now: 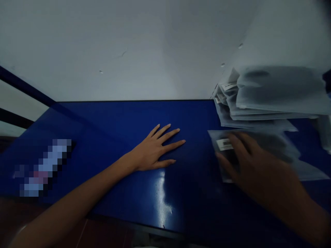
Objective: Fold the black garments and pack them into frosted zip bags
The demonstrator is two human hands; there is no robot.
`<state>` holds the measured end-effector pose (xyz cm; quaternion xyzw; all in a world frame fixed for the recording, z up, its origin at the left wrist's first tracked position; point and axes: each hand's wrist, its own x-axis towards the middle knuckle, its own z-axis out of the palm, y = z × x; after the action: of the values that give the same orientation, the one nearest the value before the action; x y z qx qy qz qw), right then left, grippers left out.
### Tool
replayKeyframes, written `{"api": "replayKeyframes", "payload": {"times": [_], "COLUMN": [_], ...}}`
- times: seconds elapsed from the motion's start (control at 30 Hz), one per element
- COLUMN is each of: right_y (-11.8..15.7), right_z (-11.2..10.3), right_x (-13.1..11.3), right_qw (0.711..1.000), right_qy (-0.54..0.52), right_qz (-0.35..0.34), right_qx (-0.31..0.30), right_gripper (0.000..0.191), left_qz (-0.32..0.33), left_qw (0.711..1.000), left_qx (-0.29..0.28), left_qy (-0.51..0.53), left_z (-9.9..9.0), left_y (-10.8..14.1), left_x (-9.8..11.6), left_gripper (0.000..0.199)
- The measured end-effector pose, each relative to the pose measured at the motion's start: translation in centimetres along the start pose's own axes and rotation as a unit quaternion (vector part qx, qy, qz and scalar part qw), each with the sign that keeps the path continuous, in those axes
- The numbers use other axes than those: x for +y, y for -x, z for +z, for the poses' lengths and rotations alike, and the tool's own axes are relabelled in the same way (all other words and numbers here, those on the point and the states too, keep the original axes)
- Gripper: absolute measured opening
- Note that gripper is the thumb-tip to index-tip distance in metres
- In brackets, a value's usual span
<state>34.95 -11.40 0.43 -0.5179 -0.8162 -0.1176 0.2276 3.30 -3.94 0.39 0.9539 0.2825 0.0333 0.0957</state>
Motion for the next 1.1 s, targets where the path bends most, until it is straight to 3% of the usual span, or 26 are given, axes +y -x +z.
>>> {"api": "replayKeyframes", "payload": {"times": [0.03,0.13,0.33,0.4,0.47,0.57,0.63,0.7,0.77,0.87,1.1], "right_y": [0.1,0.6,0.6,0.2,-0.2,-0.5,-0.7,-0.8,-1.0,-1.2,-1.6], "right_z": [0.0,0.0,0.2,0.4,0.7,1.3,1.7,2.1,2.5,2.9,3.5], "right_x": [-0.8,-2.7,-3.0,-2.8,-2.7,-2.5,-2.3,-1.9,-1.5,-1.1,-0.9], "right_qw": [0.999,0.997,0.975,0.97,0.966,0.965,0.966,0.969,0.973,0.976,0.977], "right_qy": [0.044,-0.038,-0.114,-0.109,-0.088,-0.051,-0.043,-0.05,-0.059,-0.065,-0.043], "right_qz": [0.006,-0.06,-0.172,-0.195,-0.219,-0.234,-0.229,-0.218,-0.207,-0.199,-0.209], "right_qx": [-0.016,-0.036,-0.082,-0.095,-0.101,-0.109,-0.11,-0.102,-0.084,-0.062,-0.026], "right_gripper": [0.048,0.043,0.05,0.054,0.059,0.064,0.066,0.066,0.067,0.062,0.048], "left_qz": [0.0,-0.009,-0.022,0.011,0.083,0.202,0.23,0.222,0.204,0.163,0.133], "left_qw": [1.0,0.999,0.976,0.963,0.947,0.935,0.945,0.958,0.964,0.963,0.952], "left_qx": [0.005,0.043,0.216,0.268,0.307,0.291,0.23,0.179,0.169,0.204,0.254], "left_qy": [0.0,0.006,0.024,0.037,0.043,0.027,0.012,-0.004,-0.023,-0.066,-0.107], "left_z": [0.1,0.6,0.5,0.1,-0.2,-0.2,0.0,0.4,0.7,0.9,0.6], "left_y": [0.0,0.1,0.3,0.2,0.1,-0.1,-0.3,-0.5,-0.6,-0.7,-0.8], "left_x": [0.0,-0.1,0.0,0.3,0.8,1.7,2.1,2.2,2.0,1.6,1.4], "left_gripper": [0.071,0.071,0.052,0.046,0.037,0.031,0.046,0.059,0.052,0.031,0.02]}}
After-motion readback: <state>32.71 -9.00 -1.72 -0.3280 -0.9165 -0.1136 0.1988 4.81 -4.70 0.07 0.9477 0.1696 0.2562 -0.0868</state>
